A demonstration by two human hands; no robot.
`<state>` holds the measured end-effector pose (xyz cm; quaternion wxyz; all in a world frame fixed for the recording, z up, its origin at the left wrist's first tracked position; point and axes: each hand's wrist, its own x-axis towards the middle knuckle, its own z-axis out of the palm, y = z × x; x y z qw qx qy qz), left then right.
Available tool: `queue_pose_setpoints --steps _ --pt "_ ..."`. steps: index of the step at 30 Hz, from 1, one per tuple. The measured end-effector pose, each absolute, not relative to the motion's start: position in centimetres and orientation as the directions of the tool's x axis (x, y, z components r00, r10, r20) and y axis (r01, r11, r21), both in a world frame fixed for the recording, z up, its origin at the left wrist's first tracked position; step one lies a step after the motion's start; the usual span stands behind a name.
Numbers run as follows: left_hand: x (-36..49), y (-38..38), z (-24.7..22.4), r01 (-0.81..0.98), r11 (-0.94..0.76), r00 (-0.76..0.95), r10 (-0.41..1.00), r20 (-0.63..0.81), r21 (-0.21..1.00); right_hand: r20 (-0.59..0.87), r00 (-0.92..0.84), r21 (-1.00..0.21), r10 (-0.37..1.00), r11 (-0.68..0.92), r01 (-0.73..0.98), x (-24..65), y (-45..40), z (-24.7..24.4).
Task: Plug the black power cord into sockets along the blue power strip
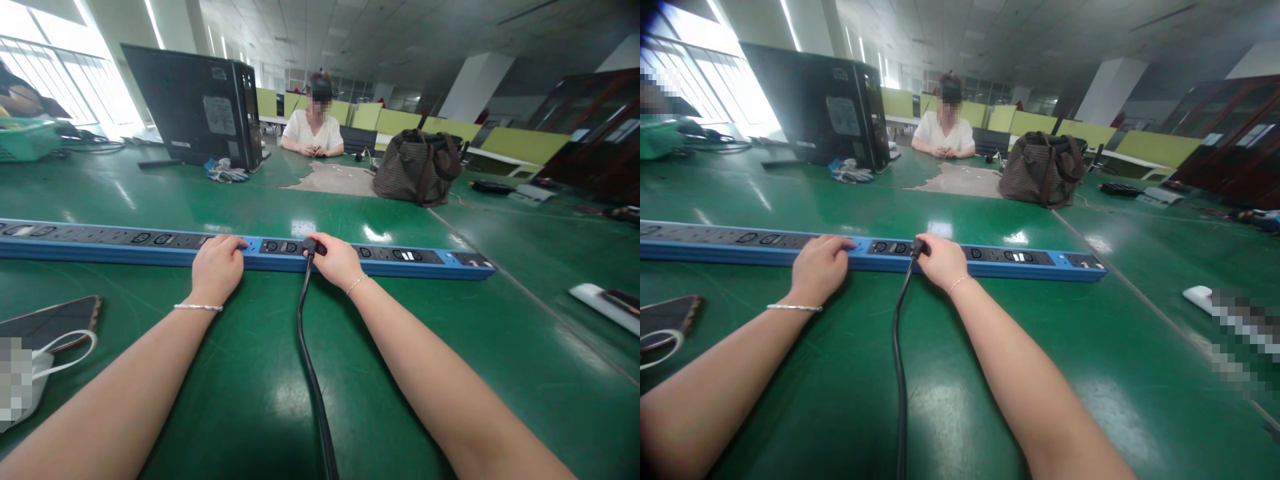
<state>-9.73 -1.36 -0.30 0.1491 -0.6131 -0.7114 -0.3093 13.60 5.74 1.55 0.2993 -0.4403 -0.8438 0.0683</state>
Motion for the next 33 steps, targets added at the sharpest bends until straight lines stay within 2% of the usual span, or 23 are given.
queue_pose_setpoints --steps 8,15,27,33 --pt "-9.6 -1.6 -0.1 0.963 0.059 -0.208 0.785 0.584 0.264 0.559 -0.507 -0.257 0.656 0.718 0.647 13.7 5.5 0.9" --pt "-9.5 -1.6 -0.1 0.962 0.047 -0.202 0.783 0.588 0.268 0.538 -0.362 -0.298 0.761 0.574 0.763 12.8 5.4 0.6" --pt "-9.3 -1.6 0.0 0.962 0.061 -0.21 0.784 0.585 0.265 0.567 -0.458 -0.238 0.684 0.669 0.704 13.4 5.3 0.6" --pt "-9.3 -1.6 -0.1 0.964 0.044 -0.198 0.782 0.591 0.264 0.549 -0.419 -0.276 0.723 0.63 0.726 13.2 5.2 0.5"
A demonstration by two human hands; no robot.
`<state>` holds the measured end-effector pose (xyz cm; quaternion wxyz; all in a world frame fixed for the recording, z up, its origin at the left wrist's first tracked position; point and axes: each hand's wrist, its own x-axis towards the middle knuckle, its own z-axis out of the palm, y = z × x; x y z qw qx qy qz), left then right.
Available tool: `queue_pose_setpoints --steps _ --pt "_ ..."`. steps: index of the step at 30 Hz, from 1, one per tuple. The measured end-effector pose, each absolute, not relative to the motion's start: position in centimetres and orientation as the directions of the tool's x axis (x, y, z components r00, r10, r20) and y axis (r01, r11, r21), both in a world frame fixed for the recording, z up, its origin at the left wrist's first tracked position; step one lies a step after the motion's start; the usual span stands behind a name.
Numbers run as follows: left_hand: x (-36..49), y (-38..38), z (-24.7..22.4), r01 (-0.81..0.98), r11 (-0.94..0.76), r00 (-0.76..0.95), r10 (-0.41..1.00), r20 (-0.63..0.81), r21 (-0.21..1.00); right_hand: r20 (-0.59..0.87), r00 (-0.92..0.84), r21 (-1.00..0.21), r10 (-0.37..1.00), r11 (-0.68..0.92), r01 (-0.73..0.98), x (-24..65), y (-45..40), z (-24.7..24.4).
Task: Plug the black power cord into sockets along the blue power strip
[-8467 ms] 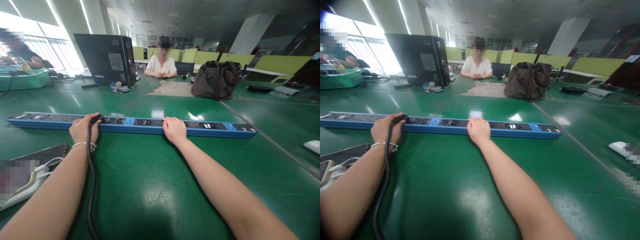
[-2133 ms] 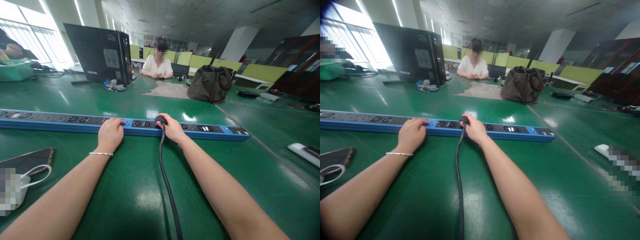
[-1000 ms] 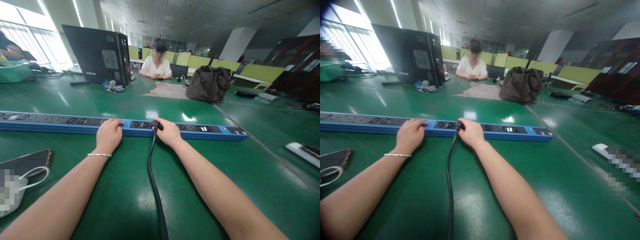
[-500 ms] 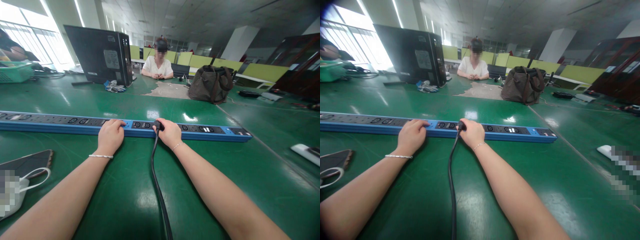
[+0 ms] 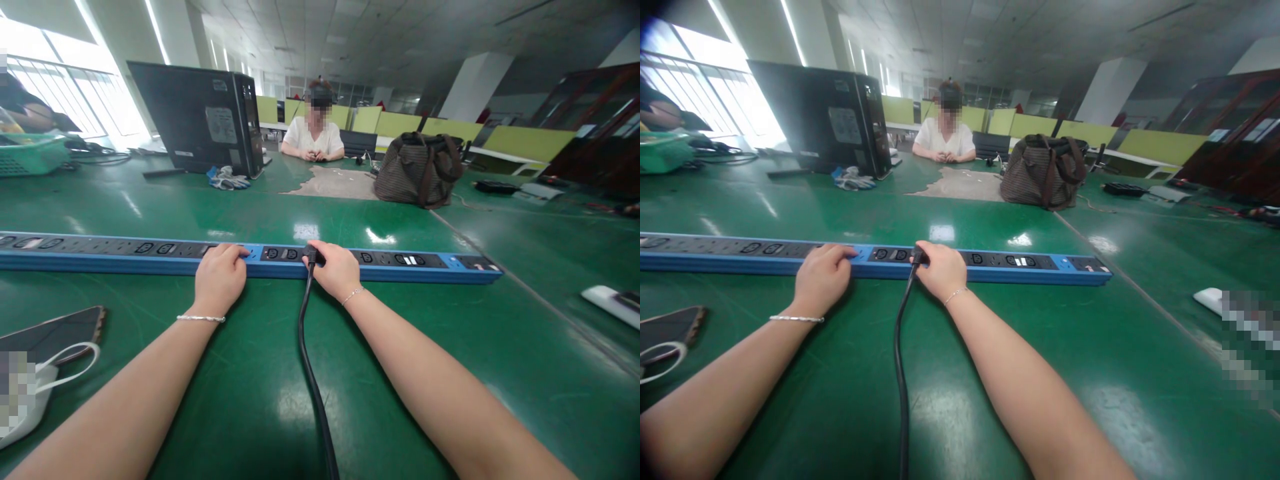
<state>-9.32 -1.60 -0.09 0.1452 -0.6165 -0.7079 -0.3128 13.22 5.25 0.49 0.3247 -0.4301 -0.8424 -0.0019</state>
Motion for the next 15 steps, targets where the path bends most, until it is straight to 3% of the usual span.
queue_pose_setpoints --steps 15 --pt "-9.46 -1.58 -0.09 0.956 0.038 -0.21 0.784 0.584 0.292 0.527 -0.404 -0.291 0.748 0.605 0.741 13.28 5.29 0.38"
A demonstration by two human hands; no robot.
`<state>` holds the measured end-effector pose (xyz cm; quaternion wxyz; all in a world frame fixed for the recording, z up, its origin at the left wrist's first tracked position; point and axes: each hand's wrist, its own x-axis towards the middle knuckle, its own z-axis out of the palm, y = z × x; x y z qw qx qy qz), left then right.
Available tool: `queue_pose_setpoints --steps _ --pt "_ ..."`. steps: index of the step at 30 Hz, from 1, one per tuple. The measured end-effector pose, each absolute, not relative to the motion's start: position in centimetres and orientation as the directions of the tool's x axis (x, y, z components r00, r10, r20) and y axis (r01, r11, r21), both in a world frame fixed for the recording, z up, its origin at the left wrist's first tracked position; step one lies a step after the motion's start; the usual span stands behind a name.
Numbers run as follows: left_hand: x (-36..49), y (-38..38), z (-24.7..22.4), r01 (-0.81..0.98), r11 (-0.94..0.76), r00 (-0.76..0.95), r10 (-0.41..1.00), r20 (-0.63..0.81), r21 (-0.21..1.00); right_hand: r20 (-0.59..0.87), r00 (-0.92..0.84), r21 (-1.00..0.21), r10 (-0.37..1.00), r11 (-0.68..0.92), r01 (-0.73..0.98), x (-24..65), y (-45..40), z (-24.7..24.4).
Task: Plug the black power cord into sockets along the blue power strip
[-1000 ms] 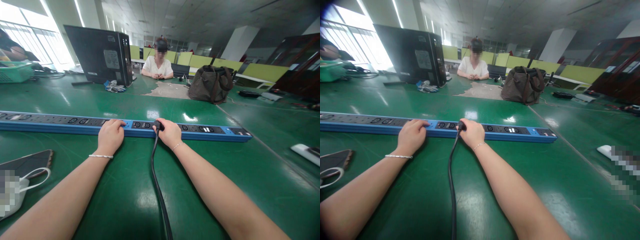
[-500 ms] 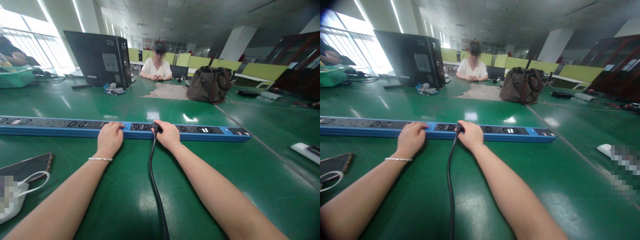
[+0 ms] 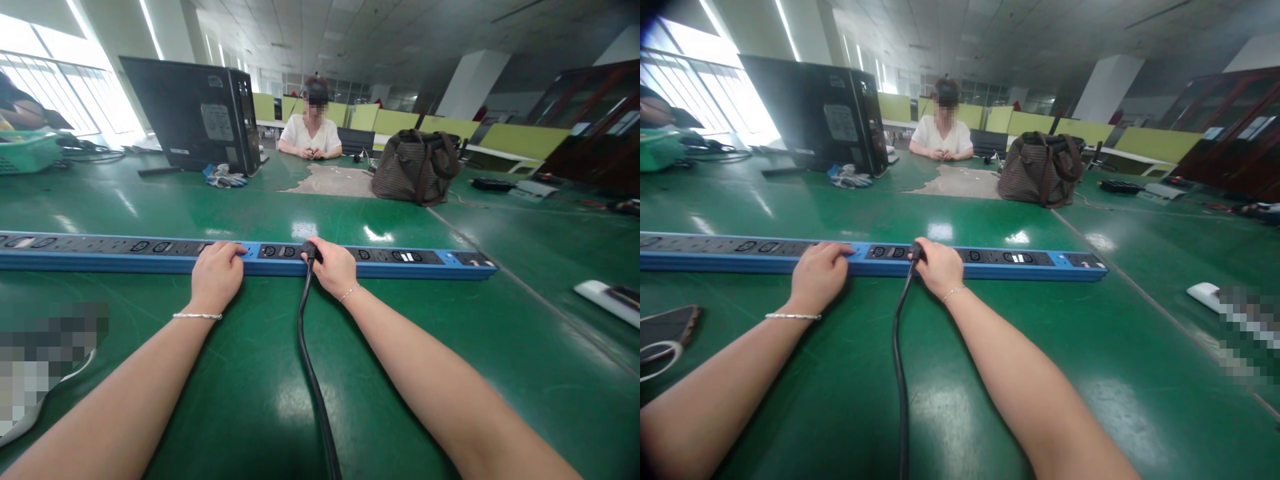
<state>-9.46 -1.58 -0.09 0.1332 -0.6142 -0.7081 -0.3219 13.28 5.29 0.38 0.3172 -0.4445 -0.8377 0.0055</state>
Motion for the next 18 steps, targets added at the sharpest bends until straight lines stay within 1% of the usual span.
queue_pose_setpoints --steps 9,16,18 --pt "-9.68 -1.4 -0.3 0.956 0.028 -0.203 0.78 0.592 0.291 0.542 -0.404 -0.286 0.737 0.613 0.736 13.33 5.33 0.17" --pt "-9.55 -1.38 -0.23 0.952 0.032 -0.216 0.777 0.591 0.306 0.587 -0.457 -0.226 0.669 0.677 0.701 13.31 5.43 -0.31" --pt "-9.55 -1.36 -0.21 0.95 0.028 -0.217 0.778 0.59 0.312 0.592 -0.449 -0.222 0.669 0.672 0.707 13.28 5.43 -0.37"
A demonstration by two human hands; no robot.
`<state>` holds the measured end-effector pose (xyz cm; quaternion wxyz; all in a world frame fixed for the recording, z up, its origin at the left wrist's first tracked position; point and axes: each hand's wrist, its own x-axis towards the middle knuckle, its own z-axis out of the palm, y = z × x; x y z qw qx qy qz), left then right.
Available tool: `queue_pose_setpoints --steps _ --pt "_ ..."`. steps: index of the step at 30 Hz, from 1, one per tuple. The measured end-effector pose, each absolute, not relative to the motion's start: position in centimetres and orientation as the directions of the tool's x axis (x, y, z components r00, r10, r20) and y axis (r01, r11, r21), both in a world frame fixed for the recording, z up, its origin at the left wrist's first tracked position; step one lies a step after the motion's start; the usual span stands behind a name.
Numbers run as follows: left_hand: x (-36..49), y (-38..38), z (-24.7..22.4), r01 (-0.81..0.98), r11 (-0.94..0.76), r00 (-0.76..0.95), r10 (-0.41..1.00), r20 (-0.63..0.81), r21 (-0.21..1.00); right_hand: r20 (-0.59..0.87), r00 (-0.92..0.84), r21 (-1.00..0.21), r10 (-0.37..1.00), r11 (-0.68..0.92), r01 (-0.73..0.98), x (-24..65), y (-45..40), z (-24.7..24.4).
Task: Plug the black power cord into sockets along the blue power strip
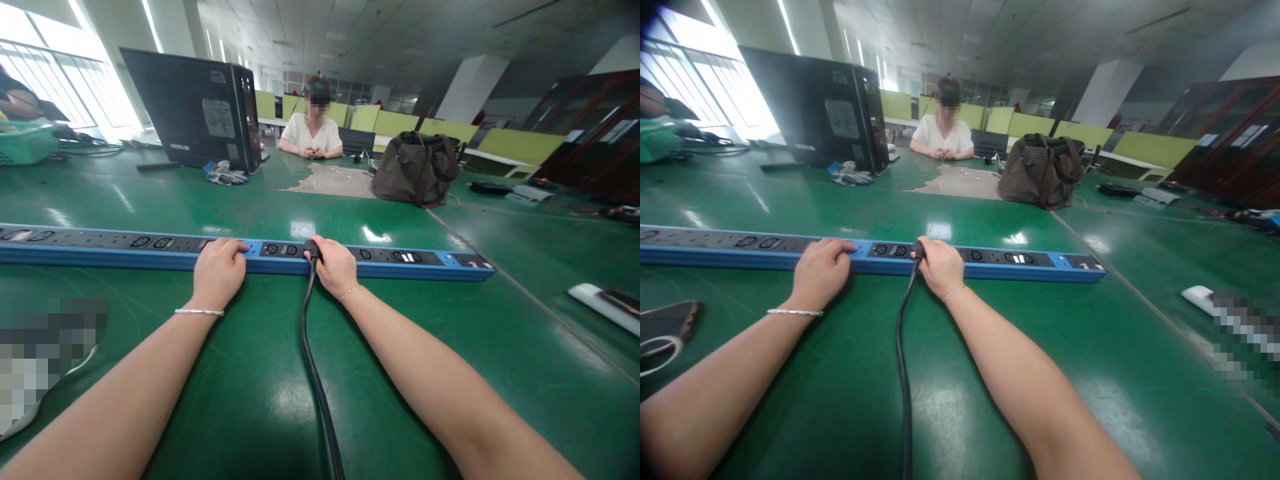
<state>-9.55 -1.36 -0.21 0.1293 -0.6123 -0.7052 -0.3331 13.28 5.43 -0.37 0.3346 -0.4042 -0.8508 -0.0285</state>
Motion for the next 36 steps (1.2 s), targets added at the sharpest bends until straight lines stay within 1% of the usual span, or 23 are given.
queue_pose_setpoints --steps 8,11,12,14,16,17,18,20,23,24,26,28,30,36 --pt "-9.6 -1.4 -0.1 0.95 0.011 -0.203 0.78 0.591 0.312 0.573 -0.403 -0.273 0.713 0.63 0.727 13.2 4.9 -0.2" --pt "-9.7 -1.4 -0.2 0.952 0.004 -0.196 0.779 0.596 0.307 0.569 -0.375 -0.319 0.732 0.617 0.72 12.9 4.7 0.0" --pt "-9.8 -1.3 -0.3 0.953 0.0 -0.191 0.778 0.599 0.304 0.581 -0.351 -0.357 0.734 0.618 0.7 12.9 4.8 0.1" --pt "-9.8 -1.3 -0.3 0.955 -0.007 -0.182 0.775 0.605 0.296 0.627 -0.221 -0.501 0.747 0.604 0.62 12.9 5.6 0.3" --pt "-9.9 -1.2 -0.4 0.956 -0.013 -0.176 0.772 0.611 0.292 0.648 0.018 -0.683 0.761 0.571 0.455 13.4 6.9 0.5" --pt "-9.9 -1.1 -0.4 0.956 -0.014 -0.176 0.77 0.613 0.292 0.645 0.093 -0.732 0.759 0.578 0.361 13.9 7.7 0.6" --pt "-9.8 -1.1 -0.4 0.956 -0.015 -0.177 0.768 0.615 0.293 0.647 0.12 -0.749 0.753 0.596 0.29 14.5 8.4 0.6" --pt "-9.8 -1.1 -0.4 0.954 -0.016 -0.18 0.765 0.618 0.298 0.638 0.143 -0.767 0.756 0.609 0.202 15.9 9.8 0.6" --pt "-9.8 -1.2 -0.4 0.953 -0.013 -0.187 0.763 0.619 0.304 0.609 0.147 -0.792 0.779 0.59 0.155 18.7 11.0 1.2" --pt "-9.7 -1.2 -0.4 0.952 -0.011 -0.188 0.764 0.617 0.305 0.607 0.145 -0.794 0.782 0.585 0.168 19.7 11.0 1.6" --pt "-9.7 -1.2 -0.3 0.952 -0.005 -0.192 0.768 0.611 0.305 0.609 0.103 -0.778 0.786 0.567 0.271 21.8 10.7 2.5" --pt "-9.7 -1.3 -0.3 0.952 0.002 -0.194 0.773 0.604 0.305 0.617 0.036 -0.728 0.786 0.553 0.405 23.8 10.1 3.3" --pt "-9.7 -1.2 -0.3 0.952 0.006 -0.197 0.776 0.599 0.305 0.613 -0.045 -0.669 0.789 0.548 0.503 25.6 9.3 3.4" --pt "-9.8 -1.3 -0.2 0.946 0.006 -0.207 0.782 0.588 0.324 0.572 -0.098 -0.575 0.814 0.483 0.66 28.3 8.7 1.5"
